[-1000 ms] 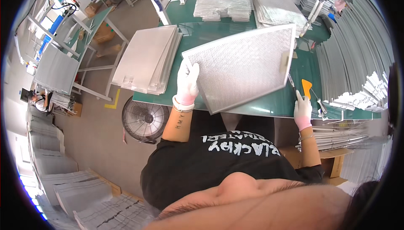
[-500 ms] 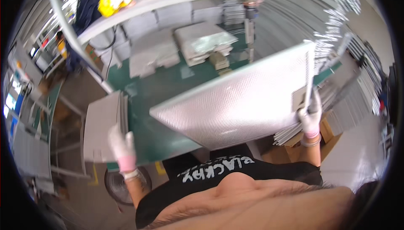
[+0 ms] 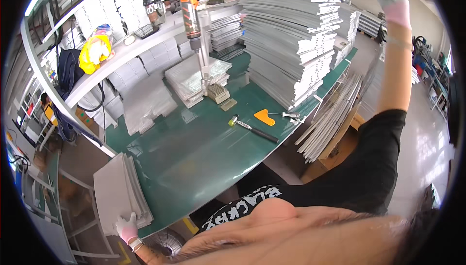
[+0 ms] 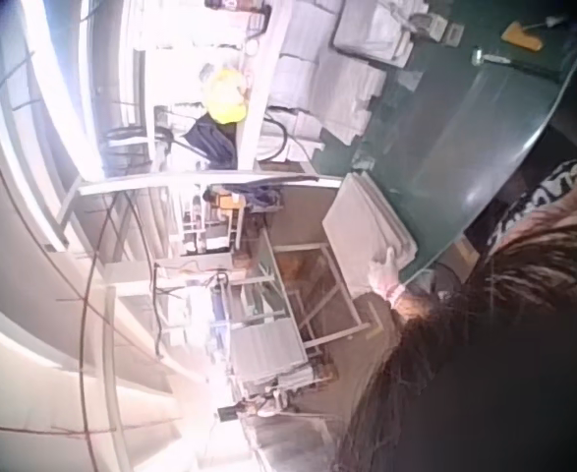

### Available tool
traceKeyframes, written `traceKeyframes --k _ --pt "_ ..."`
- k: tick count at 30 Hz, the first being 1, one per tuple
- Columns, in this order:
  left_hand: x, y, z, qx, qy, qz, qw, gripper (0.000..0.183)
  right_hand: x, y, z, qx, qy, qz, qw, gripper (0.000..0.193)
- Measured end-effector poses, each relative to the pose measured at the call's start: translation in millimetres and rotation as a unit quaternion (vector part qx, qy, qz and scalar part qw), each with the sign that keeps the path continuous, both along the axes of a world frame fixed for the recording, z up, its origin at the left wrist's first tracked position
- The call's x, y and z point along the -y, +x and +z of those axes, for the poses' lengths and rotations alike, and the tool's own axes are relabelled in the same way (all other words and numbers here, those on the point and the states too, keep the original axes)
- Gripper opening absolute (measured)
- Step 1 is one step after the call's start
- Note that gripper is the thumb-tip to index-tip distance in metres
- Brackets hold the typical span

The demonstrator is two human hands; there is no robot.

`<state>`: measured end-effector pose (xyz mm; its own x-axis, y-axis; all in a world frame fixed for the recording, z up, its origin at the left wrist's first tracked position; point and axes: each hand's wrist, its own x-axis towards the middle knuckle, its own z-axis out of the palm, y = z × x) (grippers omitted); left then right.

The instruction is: Assemble metal frames and brackets onto mesh filter screens using a drill and a mallet.

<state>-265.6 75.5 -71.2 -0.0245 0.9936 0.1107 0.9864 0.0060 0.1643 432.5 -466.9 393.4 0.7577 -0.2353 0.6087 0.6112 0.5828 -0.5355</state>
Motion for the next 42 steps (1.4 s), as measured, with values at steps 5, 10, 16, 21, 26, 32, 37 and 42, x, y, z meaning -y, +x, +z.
traceKeyframes --k 5,10,16,21,26,32,37,42 --pt "-15 -19 -18 0.112 -0.006 -0.034 0.993 0.080 -15 25 55 0.047 -0.008 -0.044 0.998 0.033" --pt "-27 -16 -3 0.169 0.025 -0.049 0.984 0.074 -4 107 93 0.071 0.010 -0.001 0.997 0.021" --pt "-85 -62 3 0.528 0.061 -0.063 0.845 0.067 -15 145 86 0.168 -0.467 -0.657 0.568 0.026" --pt "14 -58 84 0.723 0.114 -0.087 0.676 0.060 -78 55 11 0.159 -0.175 -0.505 0.830 0.031" --pt "128 68 86 0.490 0.086 -0.229 0.837 0.064 -152 -46 -120 0.375 -0.149 -0.432 0.807 0.013" --pt "170 228 -17 0.172 -0.050 -0.440 0.880 0.059 -258 -177 -404 0.425 -0.545 0.188 0.698 0.033" --pt "165 255 -21 0.166 -0.180 -0.473 0.846 0.062 -323 -190 -524 0.476 -0.685 0.160 0.528 0.047" --pt "88 247 -23 0.167 0.003 -0.440 0.882 0.059 -369 -181 -517 0.545 -0.645 0.259 0.468 0.048"
